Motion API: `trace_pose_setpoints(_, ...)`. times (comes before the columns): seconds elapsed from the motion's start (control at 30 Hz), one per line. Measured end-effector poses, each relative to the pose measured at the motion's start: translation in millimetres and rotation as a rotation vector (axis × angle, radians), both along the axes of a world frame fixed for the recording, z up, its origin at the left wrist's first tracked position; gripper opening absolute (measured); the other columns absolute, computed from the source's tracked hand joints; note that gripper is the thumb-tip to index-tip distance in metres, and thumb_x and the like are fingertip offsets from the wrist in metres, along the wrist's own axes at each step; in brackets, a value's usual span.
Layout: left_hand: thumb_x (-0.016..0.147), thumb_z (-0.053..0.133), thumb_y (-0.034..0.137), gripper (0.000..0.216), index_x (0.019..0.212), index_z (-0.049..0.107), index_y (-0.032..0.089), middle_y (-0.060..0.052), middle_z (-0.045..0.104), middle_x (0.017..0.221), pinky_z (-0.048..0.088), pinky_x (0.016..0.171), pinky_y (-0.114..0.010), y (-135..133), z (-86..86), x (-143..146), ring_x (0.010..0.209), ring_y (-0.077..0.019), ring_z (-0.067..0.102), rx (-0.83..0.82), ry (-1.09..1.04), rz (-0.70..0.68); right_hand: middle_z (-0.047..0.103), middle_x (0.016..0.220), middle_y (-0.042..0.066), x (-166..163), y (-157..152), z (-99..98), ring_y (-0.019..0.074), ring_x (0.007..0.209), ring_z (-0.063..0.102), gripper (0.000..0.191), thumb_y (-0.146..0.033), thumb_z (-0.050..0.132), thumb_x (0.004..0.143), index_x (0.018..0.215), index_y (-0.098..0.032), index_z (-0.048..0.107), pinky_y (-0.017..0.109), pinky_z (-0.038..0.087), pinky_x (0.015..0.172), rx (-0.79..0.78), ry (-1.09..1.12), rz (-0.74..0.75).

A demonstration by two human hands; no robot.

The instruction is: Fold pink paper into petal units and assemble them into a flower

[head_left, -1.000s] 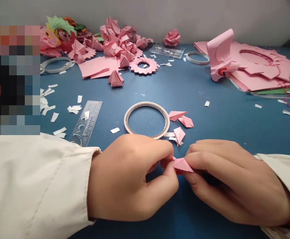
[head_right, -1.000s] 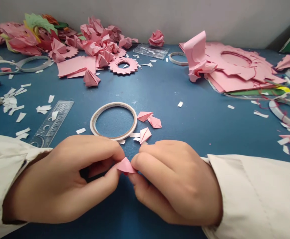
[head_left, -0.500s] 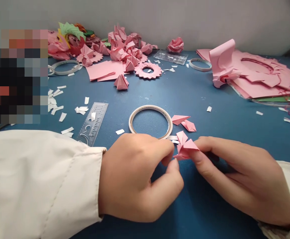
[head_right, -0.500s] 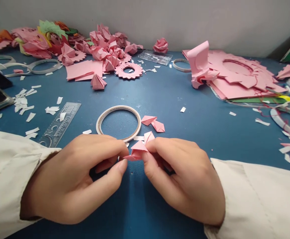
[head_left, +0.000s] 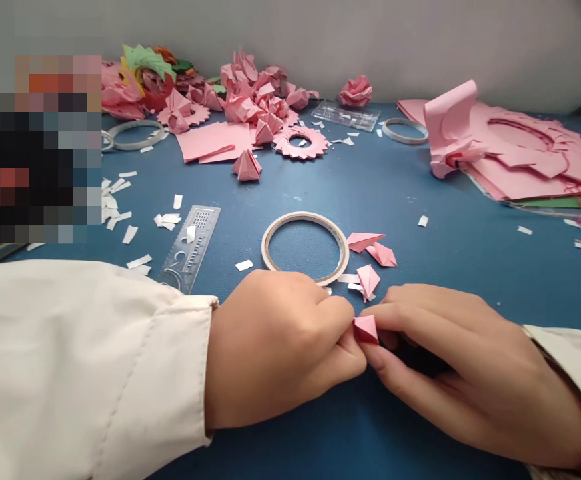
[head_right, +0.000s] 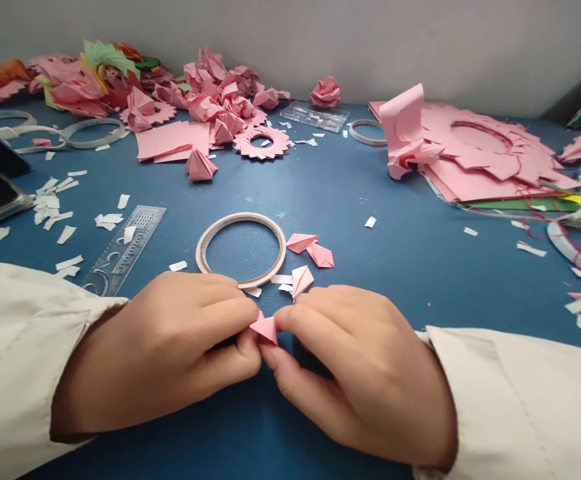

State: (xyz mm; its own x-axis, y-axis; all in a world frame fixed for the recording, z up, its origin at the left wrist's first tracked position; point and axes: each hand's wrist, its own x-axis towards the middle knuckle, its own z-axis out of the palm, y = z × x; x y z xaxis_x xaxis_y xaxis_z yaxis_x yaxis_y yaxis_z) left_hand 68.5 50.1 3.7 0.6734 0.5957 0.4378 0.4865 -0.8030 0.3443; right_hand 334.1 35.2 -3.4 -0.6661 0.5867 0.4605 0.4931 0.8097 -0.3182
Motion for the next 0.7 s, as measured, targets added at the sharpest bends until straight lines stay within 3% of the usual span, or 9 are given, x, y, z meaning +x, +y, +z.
trace_pose_setpoints(0.1, 0.108, 0.052, 0.008, 0.042, 0.071, 0.056, 0.027, 0.004, 0.062, 0.061, 0.037, 0.056, -0.038, -0.3, -1.9, -0.2, 0.055, -0.0163, 0.05, 0.017, -0.005, -0.007, 0.084, 0.089, -0.003, 2.1, -2.6, -1.1, 0.0152, 0.068, 0.08, 0.009, -0.024, 0.061, 0.135, 0.129, -0.028, 0.067, 0.026, 0.06, 0.064, -0.018, 0.016, -0.042)
trace_pose_setpoints(0.17, 0.109, 0.05, 0.008, 0.042, 0.071, 0.059, 0.026, 0.004, 0.06, 0.061, 0.035, 0.056, -0.039, -1.1, -1.6, -0.4, 0.055, -0.0156, 0.047, -0.001, -0.014, -0.004, 0.086, 0.091, -0.003, 2.3, -3.9, -1.3, 0.015, 0.069, 0.082, 0.012, -0.02, 0.061, 0.133, 0.128, -0.029, 0.067, 0.026, 0.06, 0.065, -0.03, 0.028, -0.049)
trace_pose_setpoints(0.3, 0.111, 0.05, 0.013, 0.036, 0.079, 0.065, 0.024, 0.005, 0.059, 0.068, 0.035, 0.057, -0.042, -1.6, 1.9, -2.5, 0.06, -0.0168, 0.044, -0.136, -0.014, -0.045, 0.077, 0.08, -0.007, -2.4, -2.5, -1.0, 0.0126, 0.061, 0.074, 0.024, -0.014, 0.058, 0.131, 0.114, -0.03, 0.063, 0.025, 0.056, 0.061, -0.007, 0.033, -0.074)
trace_pose_setpoints(0.43, 0.109, 0.052, 0.014, 0.032, 0.081, 0.061, 0.025, 0.006, 0.054, 0.069, 0.034, 0.058, -0.041, 0.6, 4.3, -4.3, 0.062, -0.0167, 0.039, -0.17, -0.025, -0.063, 0.073, 0.075, -0.008, -4.9, -1.3, -0.4, 0.0104, 0.058, 0.069, 0.028, -0.012, 0.059, 0.129, 0.108, -0.029, 0.064, 0.022, 0.052, 0.059, -0.005, 0.041, -0.072)
trace_pose_setpoints(0.6, 0.111, 0.052, 0.015, 0.032, 0.082, 0.062, 0.024, 0.007, 0.054, 0.069, 0.034, 0.058, -0.041, -1.9, 4.5, -5.5, 0.062, -0.0163, 0.038, -0.185, -0.028, -0.067, 0.073, 0.076, -0.001, 7.8, -14.7, -9.2, 0.0206, 0.067, 0.072, 0.018, -0.037, 0.08, 0.123, 0.106, -0.03, 0.08, 0.03, 0.058, 0.062, -0.027, 0.027, -0.164)
trace_pose_setpoints(0.7, 0.111, 0.051, 0.013, 0.032, 0.084, 0.066, 0.023, 0.006, 0.061, 0.072, 0.037, 0.059, -0.039, -3.3, 4.8, -4.4, 0.063, -0.0152, 0.045, -0.168, -0.007, -0.045, 0.073, 0.078, 0.003, 15.2, -23.2, -17.6, 0.0247, 0.073, 0.073, 0.025, -0.054, 0.087, 0.117, 0.108, -0.032, 0.085, 0.033, 0.06, 0.063, -0.03, 0.025, -0.206)
